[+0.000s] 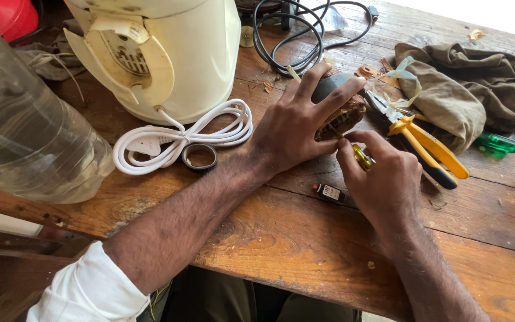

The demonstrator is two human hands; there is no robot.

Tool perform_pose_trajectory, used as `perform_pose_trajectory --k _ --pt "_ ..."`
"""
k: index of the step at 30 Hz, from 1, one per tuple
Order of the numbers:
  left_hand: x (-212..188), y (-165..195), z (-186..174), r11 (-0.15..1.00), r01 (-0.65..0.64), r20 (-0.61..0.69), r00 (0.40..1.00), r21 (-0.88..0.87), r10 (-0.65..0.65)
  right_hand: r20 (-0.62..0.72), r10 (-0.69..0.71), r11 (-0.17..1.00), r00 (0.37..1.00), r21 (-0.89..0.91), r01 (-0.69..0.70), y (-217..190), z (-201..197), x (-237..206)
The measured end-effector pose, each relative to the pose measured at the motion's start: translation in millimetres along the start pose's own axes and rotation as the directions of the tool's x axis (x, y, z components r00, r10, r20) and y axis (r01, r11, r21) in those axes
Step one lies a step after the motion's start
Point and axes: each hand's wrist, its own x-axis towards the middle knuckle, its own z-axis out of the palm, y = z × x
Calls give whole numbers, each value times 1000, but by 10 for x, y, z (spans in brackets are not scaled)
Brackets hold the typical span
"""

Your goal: The person uses a yellow-handled screwdriver to scrape and clean the copper windings of a cylindrical electrical component held in the left hand. The person repeatedly rotates the component and works on different sections of the windings while seated at a wooden workbench.

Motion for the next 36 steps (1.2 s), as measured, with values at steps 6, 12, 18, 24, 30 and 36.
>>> perform_pose_trajectory --k 6,12,18,24,30,36 --pt "-4 -49 60 1000 1 -37 999 -25 -2 -15 -5 1000 1000 23 5 28 19 -21" --pt "-8 -20 20 996 46 -16 999 -73 -48 -36 -26 998 999 56 28 32 29 -39" --pt "11 1 -4 998 56 -23 998 -23 -56 -56 -25 996 998 81 30 24 39 -54" --pt "7 -29 15 999 51 -44 998 -16 -51 -61 -36 995 998 87 41 -6 34 -57" --pt "7 -41 42 996 68 -44 997 -55 -70 -62 -54 994 997 88 60 -10 26 -64" --pt "-27 -55 44 994 82 -66 994 -68 -87 -116 -129 986 985 89 139 -3 41 -70"
